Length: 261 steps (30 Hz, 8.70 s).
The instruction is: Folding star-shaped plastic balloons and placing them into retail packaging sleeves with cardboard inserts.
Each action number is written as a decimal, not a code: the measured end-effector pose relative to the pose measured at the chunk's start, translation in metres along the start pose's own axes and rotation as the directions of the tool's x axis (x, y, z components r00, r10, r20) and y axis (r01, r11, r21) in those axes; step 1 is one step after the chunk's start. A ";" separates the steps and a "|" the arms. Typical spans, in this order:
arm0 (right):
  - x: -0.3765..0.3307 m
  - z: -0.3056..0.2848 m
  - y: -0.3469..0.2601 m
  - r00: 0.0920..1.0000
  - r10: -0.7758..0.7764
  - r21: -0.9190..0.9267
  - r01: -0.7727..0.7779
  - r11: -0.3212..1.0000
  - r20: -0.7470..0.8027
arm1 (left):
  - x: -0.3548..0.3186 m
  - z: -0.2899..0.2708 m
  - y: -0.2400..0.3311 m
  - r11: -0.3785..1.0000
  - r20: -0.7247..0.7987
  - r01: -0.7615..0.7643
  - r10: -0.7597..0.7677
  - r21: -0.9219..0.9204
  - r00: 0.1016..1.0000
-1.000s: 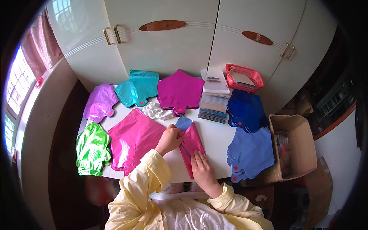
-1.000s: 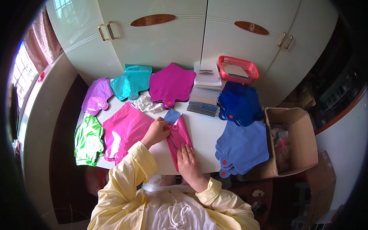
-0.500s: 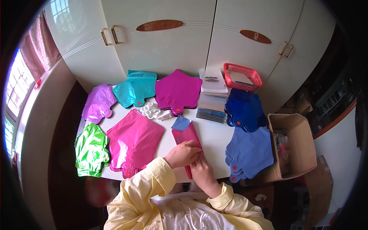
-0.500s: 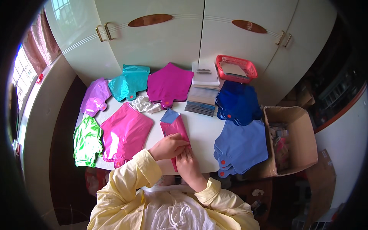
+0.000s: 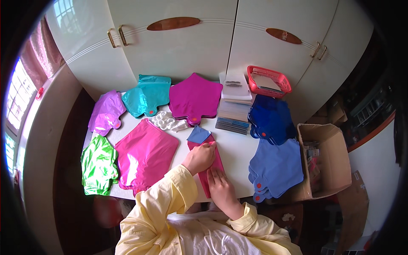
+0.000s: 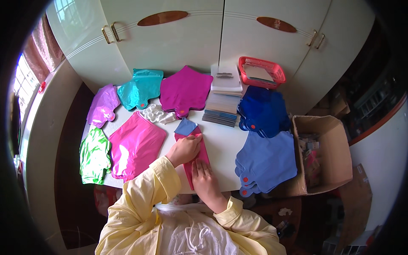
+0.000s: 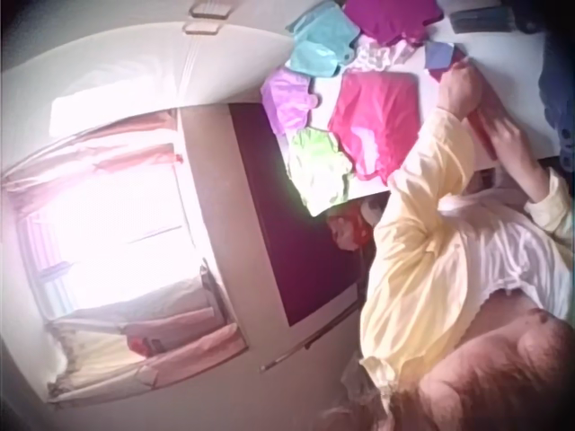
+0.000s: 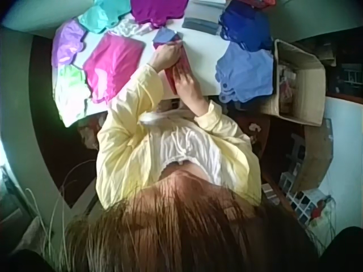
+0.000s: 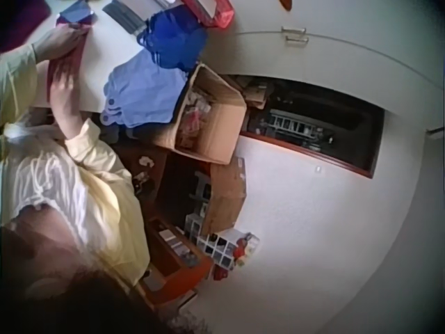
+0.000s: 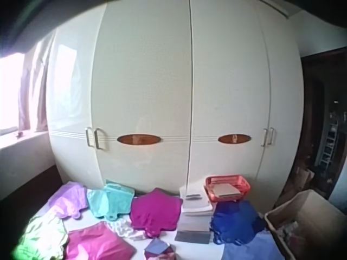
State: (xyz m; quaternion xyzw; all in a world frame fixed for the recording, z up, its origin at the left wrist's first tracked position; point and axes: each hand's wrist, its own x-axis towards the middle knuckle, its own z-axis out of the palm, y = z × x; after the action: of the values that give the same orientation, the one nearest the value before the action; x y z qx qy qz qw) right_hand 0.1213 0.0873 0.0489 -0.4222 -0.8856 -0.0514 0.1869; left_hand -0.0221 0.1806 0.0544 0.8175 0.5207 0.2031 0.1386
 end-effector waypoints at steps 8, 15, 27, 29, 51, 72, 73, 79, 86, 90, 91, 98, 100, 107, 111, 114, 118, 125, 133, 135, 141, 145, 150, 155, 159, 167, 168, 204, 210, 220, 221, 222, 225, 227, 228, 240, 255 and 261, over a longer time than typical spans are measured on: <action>-0.002 -0.001 0.001 1.000 0.014 0.038 -0.014 0.999 0.024 | 0.020 -0.005 -0.008 0.996 0.060 0.094 -0.094 0.010 0.994; -0.002 0.000 0.002 1.000 0.013 0.051 -0.014 0.999 0.012 | 0.028 -0.008 -0.014 0.980 0.135 0.201 -0.199 -0.001 0.971; -0.021 -0.019 0.006 0.997 -0.059 0.124 0.052 0.991 0.054 | 0.025 -0.013 -0.012 0.989 0.151 0.146 -0.147 0.018 0.978; -0.029 -0.025 0.007 0.993 -0.095 0.084 0.090 0.992 0.062 | 0.027 -0.017 -0.011 0.990 0.190 0.142 -0.143 0.019 0.971; 0.092 0.042 0.088 0.809 0.581 0.152 -0.587 0.795 0.082 | 0.026 -0.004 -0.018 0.986 0.114 0.168 -0.167 0.000 0.979; -0.008 -0.037 0.047 0.926 0.356 -0.046 -0.353 0.934 0.123 | 0.027 -0.002 -0.017 0.986 0.118 0.162 -0.165 0.032 0.979; -0.009 -0.039 0.046 0.932 0.343 -0.045 -0.339 0.940 0.120 | 0.027 -0.002 -0.017 0.986 0.120 0.165 -0.168 0.038 0.978; -0.002 -0.057 0.047 0.984 0.116 0.131 -0.134 0.982 0.135 | 0.026 -0.002 -0.021 0.989 0.155 0.138 -0.144 0.047 0.977; -0.004 -0.029 0.060 0.954 -0.230 0.435 0.127 0.891 0.192 | 0.026 -0.003 -0.020 0.994 0.137 0.101 -0.107 0.049 0.985; 0.006 -0.031 0.038 0.976 -0.133 0.309 0.074 0.948 0.175 | 0.025 -0.007 -0.016 0.987 0.175 0.154 -0.159 0.044 0.972; 0.012 -0.033 0.030 0.978 -0.092 0.241 0.046 0.970 0.185 | 0.024 -0.005 -0.019 0.986 0.161 0.160 -0.164 0.039 0.973; 0.002 -0.001 0.018 0.996 -0.047 0.270 0.066 0.961 -0.077 | 0.000 -0.004 -0.017 0.975 -0.046 0.154 -0.149 0.159 0.988; 0.002 0.005 0.021 0.996 -0.041 0.301 0.062 0.952 -0.074 | -0.010 -0.011 -0.018 0.966 -0.164 0.188 -0.160 0.178 0.974; 0.002 0.009 0.023 0.997 -0.057 0.358 0.071 0.931 -0.050 | -0.031 -0.016 -0.032 0.842 -0.150 0.311 -0.411 -0.440 0.899; 0.002 0.007 0.022 0.998 -0.054 0.363 0.065 0.929 -0.042 | -0.032 -0.030 -0.018 0.749 0.014 0.434 -0.494 -0.501 0.870; 0.002 0.006 0.022 0.997 -0.059 0.368 0.072 0.927 -0.046 | -0.039 -0.019 -0.015 0.866 -0.052 0.410 -0.441 -0.288 0.896; 0.002 0.007 0.024 0.996 -0.084 0.365 0.093 0.926 -0.041 | -0.051 -0.019 -0.005 0.898 -0.028 0.440 -0.440 -0.004 0.898; 0.007 0.007 0.027 0.992 -0.113 0.357 0.126 0.925 -0.055 | -0.056 -0.015 -0.009 0.925 -0.087 0.367 -0.376 -0.104 0.923; 0.014 0.010 0.027 0.992 -0.105 0.351 0.125 0.928 -0.077 | -0.058 -0.014 -0.014 0.938 -0.089 0.332 -0.340 -0.098 0.936; 0.012 0.010 0.028 0.991 -0.113 0.361 0.133 0.923 -0.077 | -0.059 -0.014 -0.013 0.940 -0.095 0.326 -0.335 -0.099 0.938; 0.013 0.004 0.027 0.991 -0.118 0.443 0.132 0.887 -0.060 | -0.057 -0.020 -0.009 0.943 -0.106 0.325 -0.332 -0.075 0.937; 0.023 0.008 0.034 0.992 -0.120 0.491 0.118 0.863 -0.026 | -0.057 -0.021 -0.010 0.948 -0.128 0.307 -0.315 -0.084 0.940; 0.019 0.005 0.021 0.997 -0.077 0.358 0.075 0.931 -0.009 | -0.058 -0.016 -0.014 0.952 -0.140 0.297 -0.304 -0.069 0.942; 0.015 0.004 0.018 0.988 -0.059 0.234 0.091 0.968 -0.139 | -0.061 -0.020 -0.014 0.956 -0.126 0.290 -0.294 -0.053 0.947; 0.014 0.007 0.017 0.989 -0.029 0.181 0.055 0.982 -0.146 | -0.061 -0.020 -0.013 0.959 -0.129 0.278 -0.283 -0.052 0.951; 0.009 0.010 0.016 0.986 0.081 0.102 -0.066 0.993 -0.146 | -0.064 -0.015 -0.016 0.975 -0.191 0.221 -0.222 -0.025 0.956; 0.009 0.011 0.016 0.985 0.083 0.107 -0.067 0.992 -0.153 | -0.064 -0.015 -0.016 0.976 -0.193 0.215 -0.216 -0.029 0.957; -0.006 -0.007 0.028 0.996 0.075 0.182 -0.066 0.981 -0.043 | -0.077 -0.029 -0.017 0.886 -0.103 -0.332 0.382 0.322 0.918; -0.010 -0.004 0.030 0.996 0.069 0.166 -0.076 0.983 0.049 | -0.081 -0.031 -0.018 0.794 0.005 -0.417 0.463 0.442 0.886; -0.018 0.002 0.033 0.997 0.077 0.163 -0.080 0.983 0.026 | -0.091 -0.040 -0.009 0.804 0.104 -0.405 0.402 0.435 0.910; -0.018 0.002 0.032 0.996 0.088 0.163 -0.092 0.982 0.033 | -0.092 -0.040 -0.009 0.810 0.103 -0.397 0.393 0.431 0.914; -0.017 0.001 0.031 0.994 0.099 0.163 -0.103 0.981 0.037 | -0.094 -0.039 -0.010 0.816 0.101 -0.389 0.384 0.428 0.918; -0.016 -0.003 0.030 0.993 0.104 0.156 -0.112 0.981 0.060 | -0.098 -0.043 -0.002 0.871 0.096 -0.333 0.320 0.362 0.942; -0.018 -0.002 0.040 0.995 0.066 0.225 -0.081 0.971 0.072 | -0.101 -0.043 0.001 0.892 0.092 -0.305 0.291 0.334 0.952; -0.020 -0.002 0.047 0.996 0.045 0.257 -0.064 0.964 0.079 | -0.103 -0.041 0.001 0.892 0.086 -0.302 0.290 0.337 0.953; 0.006 -0.019 0.057 0.965 -0.261 0.502 0.212 0.839 0.029 | -0.109 -0.046 0.002 0.881 0.218 -0.318 0.254 0.350 0.942; -0.033 -0.030 0.044 0.921 -0.359 0.360 0.288 0.888 0.150 | -0.149 -0.018 0.025 0.838 0.019 -0.291 0.318 0.462 0.948; -0.037 -0.032 0.040 0.940 -0.339 0.398 0.296 0.868 0.040 | -0.160 -0.012 0.035 0.763 -0.130 -0.538 0.611 0.358 0.781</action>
State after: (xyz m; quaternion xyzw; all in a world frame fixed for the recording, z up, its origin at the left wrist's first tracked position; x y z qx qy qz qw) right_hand 0.1830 0.0780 0.0620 -0.2277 -0.9443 0.1172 0.2068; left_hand -0.0600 0.0204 0.0505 0.9186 0.2805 0.2507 -0.1209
